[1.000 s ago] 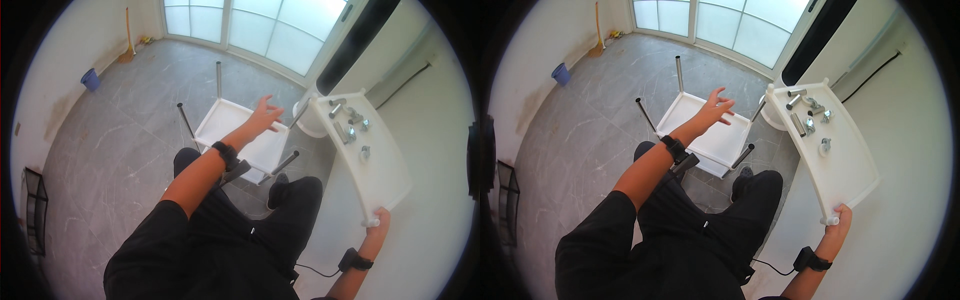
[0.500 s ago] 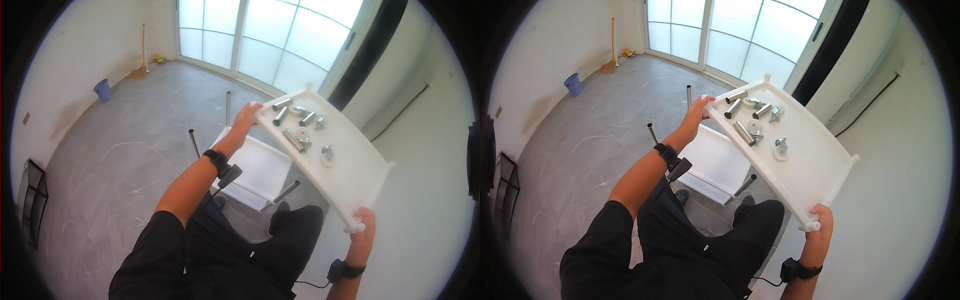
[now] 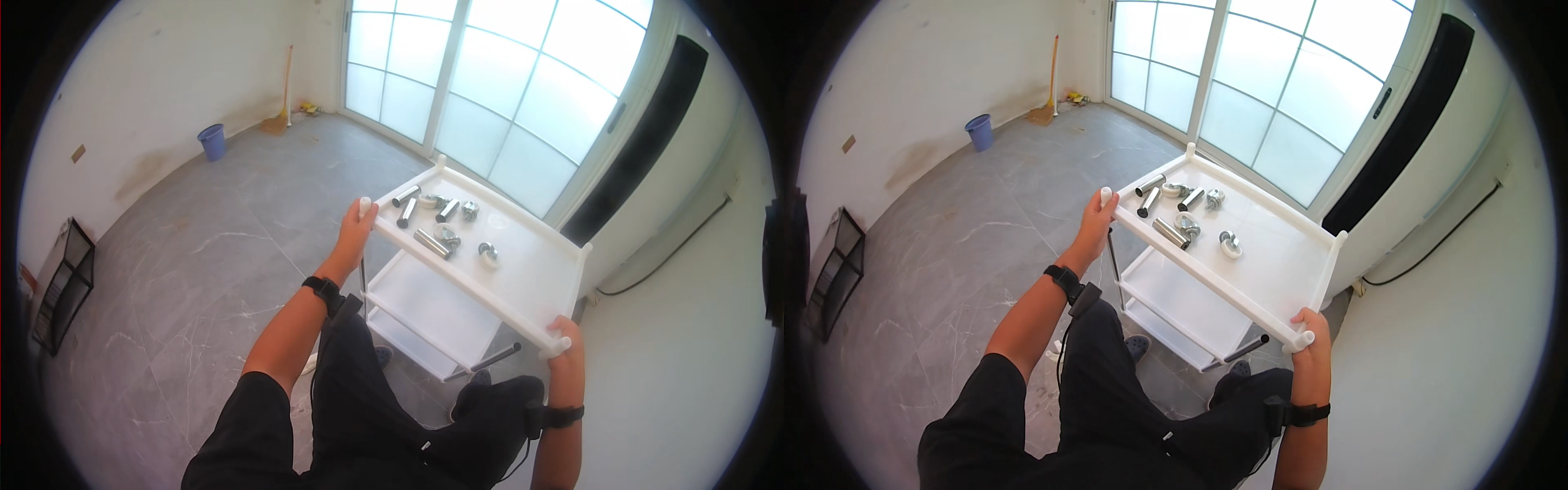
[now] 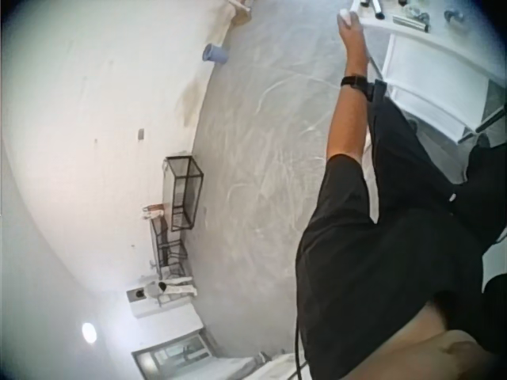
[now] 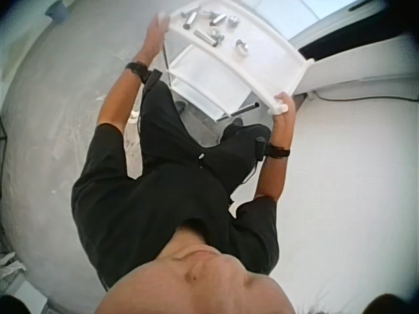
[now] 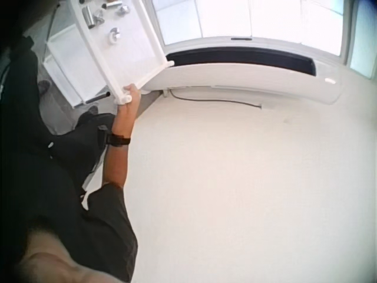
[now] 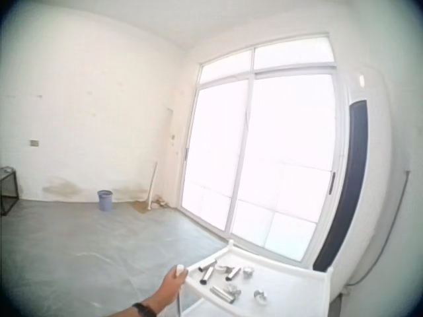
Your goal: The recorder is assembling a white plastic utility cart by connecting metal supports and plastic shelves.
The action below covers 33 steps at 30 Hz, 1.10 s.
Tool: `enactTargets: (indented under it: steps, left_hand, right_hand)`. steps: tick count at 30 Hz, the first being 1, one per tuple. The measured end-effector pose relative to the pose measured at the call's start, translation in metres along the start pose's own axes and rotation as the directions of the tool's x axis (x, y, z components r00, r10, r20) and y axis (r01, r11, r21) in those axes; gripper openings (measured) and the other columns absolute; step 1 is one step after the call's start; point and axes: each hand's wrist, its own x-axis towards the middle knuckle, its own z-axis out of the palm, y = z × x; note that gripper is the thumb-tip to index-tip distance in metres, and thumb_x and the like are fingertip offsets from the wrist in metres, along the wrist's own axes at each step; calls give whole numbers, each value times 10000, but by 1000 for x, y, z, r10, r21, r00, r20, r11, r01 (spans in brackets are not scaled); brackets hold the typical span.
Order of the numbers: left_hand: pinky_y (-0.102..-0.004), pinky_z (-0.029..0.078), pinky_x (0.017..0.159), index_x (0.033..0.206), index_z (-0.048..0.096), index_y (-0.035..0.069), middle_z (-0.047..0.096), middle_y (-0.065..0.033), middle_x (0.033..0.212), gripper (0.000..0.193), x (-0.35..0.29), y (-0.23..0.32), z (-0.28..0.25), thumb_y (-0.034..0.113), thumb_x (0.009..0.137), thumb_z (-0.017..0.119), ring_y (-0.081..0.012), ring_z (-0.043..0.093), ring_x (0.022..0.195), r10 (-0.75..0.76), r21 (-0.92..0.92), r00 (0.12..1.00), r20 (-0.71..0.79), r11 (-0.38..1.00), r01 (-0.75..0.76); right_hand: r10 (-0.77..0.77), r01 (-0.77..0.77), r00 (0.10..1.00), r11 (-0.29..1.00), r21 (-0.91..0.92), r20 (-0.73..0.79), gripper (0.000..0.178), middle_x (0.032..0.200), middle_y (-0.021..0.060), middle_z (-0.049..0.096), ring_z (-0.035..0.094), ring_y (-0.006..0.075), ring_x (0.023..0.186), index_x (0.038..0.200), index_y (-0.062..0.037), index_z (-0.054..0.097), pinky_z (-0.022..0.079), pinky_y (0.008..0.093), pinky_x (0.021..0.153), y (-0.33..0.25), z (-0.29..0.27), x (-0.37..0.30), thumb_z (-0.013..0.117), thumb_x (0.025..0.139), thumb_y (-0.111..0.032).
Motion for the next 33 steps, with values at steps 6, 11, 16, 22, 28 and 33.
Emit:
enactTargets:
  steps: [6, 11, 16, 22, 28, 33]
  left_hand:
    - [-369, 340, 1042, 1168, 548, 123, 570, -11, 1093, 498, 9, -14, -39, 539, 1049, 300, -146, 513, 1104, -25, -191, 992, 120, 980, 48]
    - [-379, 246, 1113, 1195, 537, 124, 534, -44, 1195, 642, 5, -12, -33, 610, 1030, 153, -186, 437, 1216, -89, -100, 965, 245, 988, 116]
    - [-358, 185, 1143, 1202, 536, 119, 502, -35, 1213, 634, -1, -29, -36, 585, 1040, 136, -179, 396, 1251, -163, -43, 961, 225, 983, 177]
    - [-329, 185, 1140, 1196, 539, 119, 484, -24, 1196, 570, -6, -39, -33, 546, 1057, 190, -161, 376, 1253, -166, -38, 964, 207, 983, 177]
    - [-310, 257, 1065, 1117, 542, 134, 477, -4, 1086, 498, -7, -44, -27, 528, 1060, 244, -135, 411, 1118, -152, -53, 978, 140, 986, 161]
    - [-293, 308, 953, 1042, 551, 138, 482, 14, 1005, 430, -4, -46, -26, 501, 1054, 321, -118, 420, 992, -149, -63, 983, 110, 986, 157]
  right_hand:
    - [-281, 272, 960, 919, -286, 10, 268, 855, 80, 557, 547, 206, 723, 946, -23, 585, 454, 297, 617, -3, 18, 30, 570, 736, -188]
    - [207, -195, 965, 977, 83, -161, 333, 824, 130, 596, 586, 270, 700, 917, 55, 585, 476, 332, 637, 5, 13, 73, 568, 626, -107]
    - [191, -182, 960, 981, 59, -203, 360, 876, 133, 585, 590, 271, 784, 939, 58, 580, 476, 343, 676, 38, -6, 97, 564, 606, -78]
    - [170, -166, 973, 985, 36, -155, 425, 907, 130, 584, 592, 277, 804, 1007, 54, 571, 495, 350, 731, 28, 4, 89, 547, 600, -66]
    - [148, -142, 978, 988, 51, -148, 444, 921, 130, 584, 593, 277, 824, 1036, 61, 568, 498, 342, 757, 37, 6, 84, 536, 612, -66]
    - [42, -45, 984, 999, -13, -175, 458, 935, 140, 593, 585, 268, 826, 1055, 67, 569, 481, 330, 748, 56, 0, 82, 540, 617, -65]
